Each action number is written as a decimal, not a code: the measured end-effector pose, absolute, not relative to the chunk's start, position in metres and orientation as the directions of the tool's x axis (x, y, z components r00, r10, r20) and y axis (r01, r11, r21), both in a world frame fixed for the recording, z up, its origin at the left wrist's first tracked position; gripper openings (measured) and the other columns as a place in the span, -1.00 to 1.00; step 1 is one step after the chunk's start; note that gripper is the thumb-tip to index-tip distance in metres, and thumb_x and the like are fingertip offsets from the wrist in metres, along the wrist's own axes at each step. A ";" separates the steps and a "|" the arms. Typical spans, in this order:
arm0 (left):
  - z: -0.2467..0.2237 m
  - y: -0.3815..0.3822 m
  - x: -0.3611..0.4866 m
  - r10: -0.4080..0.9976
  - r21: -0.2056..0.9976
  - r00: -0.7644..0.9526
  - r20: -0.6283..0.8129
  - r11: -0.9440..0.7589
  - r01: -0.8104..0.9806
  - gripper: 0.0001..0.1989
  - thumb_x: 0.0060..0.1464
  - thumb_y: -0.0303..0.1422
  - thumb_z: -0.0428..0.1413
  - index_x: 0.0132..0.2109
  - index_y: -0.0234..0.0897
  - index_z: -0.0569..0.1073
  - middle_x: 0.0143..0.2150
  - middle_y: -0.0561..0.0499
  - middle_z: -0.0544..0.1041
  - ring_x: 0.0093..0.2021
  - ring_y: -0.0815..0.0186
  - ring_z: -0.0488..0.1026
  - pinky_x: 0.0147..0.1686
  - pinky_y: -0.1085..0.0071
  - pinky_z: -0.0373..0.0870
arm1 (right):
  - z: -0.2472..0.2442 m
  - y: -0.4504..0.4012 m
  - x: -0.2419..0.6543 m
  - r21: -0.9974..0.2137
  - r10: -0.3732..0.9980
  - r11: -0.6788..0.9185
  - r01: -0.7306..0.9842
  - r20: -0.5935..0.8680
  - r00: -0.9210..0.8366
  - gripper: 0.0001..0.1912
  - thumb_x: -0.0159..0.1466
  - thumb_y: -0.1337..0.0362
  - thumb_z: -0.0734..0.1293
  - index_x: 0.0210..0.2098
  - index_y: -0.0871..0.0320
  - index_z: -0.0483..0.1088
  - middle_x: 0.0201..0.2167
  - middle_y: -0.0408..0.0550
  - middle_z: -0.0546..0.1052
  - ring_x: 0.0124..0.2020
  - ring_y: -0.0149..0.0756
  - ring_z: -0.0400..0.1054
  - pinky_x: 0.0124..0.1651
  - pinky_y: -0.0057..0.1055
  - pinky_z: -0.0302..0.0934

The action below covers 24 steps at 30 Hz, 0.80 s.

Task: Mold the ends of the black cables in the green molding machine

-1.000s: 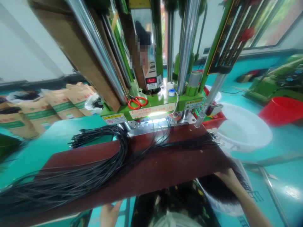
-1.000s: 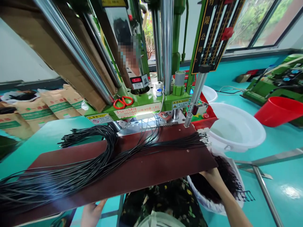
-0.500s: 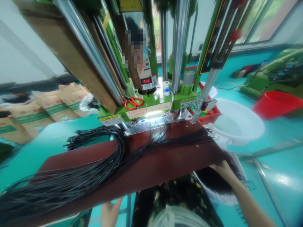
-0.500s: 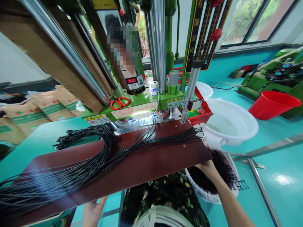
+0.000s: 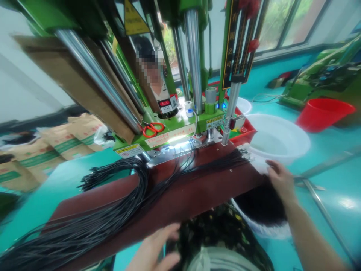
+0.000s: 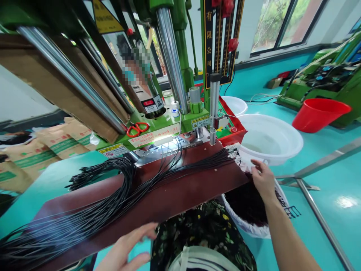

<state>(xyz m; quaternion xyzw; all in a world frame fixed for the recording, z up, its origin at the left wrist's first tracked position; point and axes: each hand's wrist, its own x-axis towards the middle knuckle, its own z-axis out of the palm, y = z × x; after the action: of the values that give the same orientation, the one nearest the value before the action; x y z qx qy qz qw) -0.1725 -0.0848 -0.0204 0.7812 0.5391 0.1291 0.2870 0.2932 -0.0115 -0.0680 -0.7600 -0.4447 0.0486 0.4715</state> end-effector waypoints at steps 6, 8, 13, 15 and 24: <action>0.010 0.015 -0.035 0.783 0.277 0.590 0.199 -0.622 0.732 -0.42 0.03 -0.12 0.03 0.15 -0.28 0.18 0.17 -0.17 0.21 0.19 0.08 0.06 0.10 0.09 0.09 | -0.045 -0.001 0.238 -0.523 0.569 0.213 0.826 0.753 0.330 -0.79 0.16 0.38 0.18 -0.24 0.18 0.38 -0.25 0.06 0.44 -0.14 -0.18 0.31 -0.04 -0.17 0.21; 0.002 0.045 -0.008 0.804 0.202 0.563 0.190 -0.593 0.779 -0.38 0.00 -0.12 0.06 0.15 -0.33 0.16 0.11 -0.22 0.26 0.11 0.05 0.16 0.01 0.09 0.18 | -0.043 0.002 0.227 -0.463 0.560 0.256 0.849 0.787 0.260 -0.80 0.18 0.41 0.17 -0.25 0.17 0.38 -0.26 0.05 0.43 -0.14 -0.19 0.31 -0.05 -0.17 0.22; -0.011 0.082 0.016 0.774 0.074 0.631 0.051 -0.633 0.771 -0.69 0.06 -0.19 0.02 -0.11 -0.31 0.34 -0.21 -0.13 0.40 -0.15 0.14 0.35 -0.18 0.23 0.30 | -0.046 0.003 0.225 -0.470 0.584 0.269 0.841 0.774 0.246 -0.81 0.19 0.43 0.16 -0.28 0.13 0.37 -0.28 0.01 0.44 -0.18 -0.20 0.33 -0.08 -0.16 0.24; -0.009 0.086 0.016 0.737 0.062 0.675 0.031 -0.675 0.735 -0.76 0.10 -0.23 -0.02 -0.16 -0.29 0.34 -0.23 -0.10 0.40 -0.19 0.18 0.37 -0.21 0.29 0.31 | -0.048 0.002 0.227 -0.490 0.606 0.266 0.830 0.755 0.252 -0.81 0.19 0.42 0.16 -0.29 0.12 0.37 -0.29 0.00 0.44 -0.19 -0.20 0.34 -0.08 -0.17 0.24; 0.027 0.086 0.004 0.826 0.300 0.526 0.202 -0.563 0.770 -0.83 0.18 -0.33 -0.15 -0.17 -0.30 0.26 -0.27 -0.08 0.44 -0.22 0.24 0.39 -0.23 0.34 0.29 | -0.047 0.000 0.225 -0.524 0.651 0.244 0.816 0.712 0.262 -0.81 0.19 0.40 0.16 -0.29 0.09 0.38 -0.32 -0.04 0.47 -0.23 -0.22 0.37 -0.10 -0.22 0.25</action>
<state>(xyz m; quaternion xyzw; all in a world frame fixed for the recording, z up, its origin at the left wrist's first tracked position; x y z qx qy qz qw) 0.0037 0.0861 0.0269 0.8691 0.4592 0.1619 0.0868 0.2248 -0.0001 -0.0470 -0.6095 -0.6021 -0.0809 0.5095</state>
